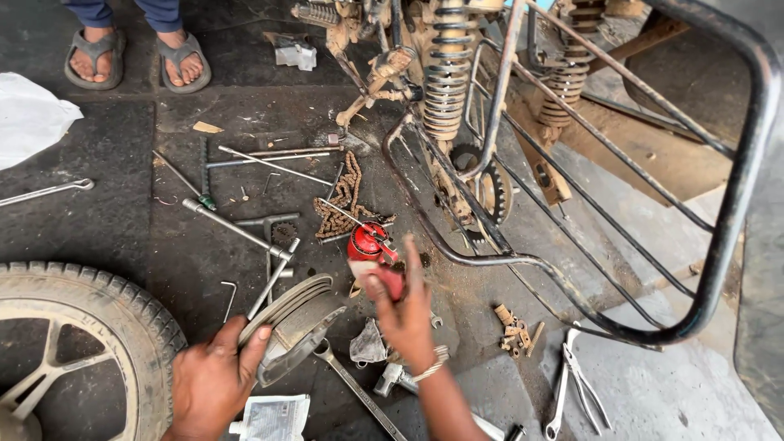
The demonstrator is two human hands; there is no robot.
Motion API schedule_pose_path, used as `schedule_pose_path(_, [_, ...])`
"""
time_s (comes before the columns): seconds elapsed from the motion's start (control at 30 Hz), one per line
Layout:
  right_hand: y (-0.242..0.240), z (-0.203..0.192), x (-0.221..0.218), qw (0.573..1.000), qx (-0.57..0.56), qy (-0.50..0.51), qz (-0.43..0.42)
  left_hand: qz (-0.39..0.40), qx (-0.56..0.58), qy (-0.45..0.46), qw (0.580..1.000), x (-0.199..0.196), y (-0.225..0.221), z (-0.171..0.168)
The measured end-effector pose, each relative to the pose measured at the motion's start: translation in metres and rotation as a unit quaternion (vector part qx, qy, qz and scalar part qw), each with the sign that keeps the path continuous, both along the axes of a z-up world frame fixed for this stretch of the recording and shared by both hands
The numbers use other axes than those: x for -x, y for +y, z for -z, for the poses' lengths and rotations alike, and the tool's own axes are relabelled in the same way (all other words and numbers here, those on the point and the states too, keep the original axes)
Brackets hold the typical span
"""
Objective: The person cleans a motorcycle wheel hub on the workshop floor, wiping it with a cloth, scrubbing it with a red abrasive block, and applying grease from a small sachet into the hub, then handles a long metal rod tool while working around the hub.
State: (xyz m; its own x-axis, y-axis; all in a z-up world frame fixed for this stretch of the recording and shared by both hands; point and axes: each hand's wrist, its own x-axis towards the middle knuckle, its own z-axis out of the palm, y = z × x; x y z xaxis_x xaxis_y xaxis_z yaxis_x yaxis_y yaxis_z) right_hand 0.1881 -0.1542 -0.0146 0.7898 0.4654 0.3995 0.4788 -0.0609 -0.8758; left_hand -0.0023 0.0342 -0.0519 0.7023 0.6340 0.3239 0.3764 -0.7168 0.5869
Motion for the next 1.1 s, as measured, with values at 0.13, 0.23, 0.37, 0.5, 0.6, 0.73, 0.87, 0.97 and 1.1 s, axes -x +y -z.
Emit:
schedule_pose_path(0.13, [0.026,0.039,0.041,0.992,-0.121,-0.016,-0.038,-0.012,-0.015,-0.006,1.0,-0.001,0.0,0.0])
schedule_pose_path(0.23, [0.032,-0.004,0.082,0.972,0.0,-0.233,-0.022,-0.032,-0.025,0.008,0.999,0.004,0.004,0.007])
schedule_pose_path(0.37, [0.029,-0.004,0.072,0.959,0.001,-0.263,-0.106,-0.045,-0.052,0.025,0.997,0.011,0.005,0.004])
schedule_pose_path(0.5, [0.032,0.031,0.054,0.974,-0.07,-0.159,-0.147,-0.052,-0.078,-0.012,0.996,0.011,0.005,0.003])
schedule_pose_path(0.6, [0.038,0.022,0.059,0.98,-0.108,-0.109,-0.126,-0.062,-0.088,-0.006,0.994,0.011,0.006,0.0])
schedule_pose_path(0.73, [0.028,0.013,0.04,0.94,-0.024,-0.292,-0.172,-0.06,-0.107,0.021,0.992,0.011,0.001,-0.004])
schedule_pose_path(0.87, [0.032,0.017,0.045,0.974,-0.053,-0.085,-0.201,-0.067,-0.081,0.072,0.992,0.001,0.005,-0.004])
schedule_pose_path(0.97, [0.03,0.008,0.063,0.967,0.017,-0.228,-0.114,-0.046,-0.076,0.085,0.992,0.001,0.0,-0.003])
schedule_pose_path(1.1, [0.029,0.032,0.036,0.943,-0.015,-0.238,-0.231,-0.048,-0.117,0.07,0.989,-0.011,0.001,-0.007])
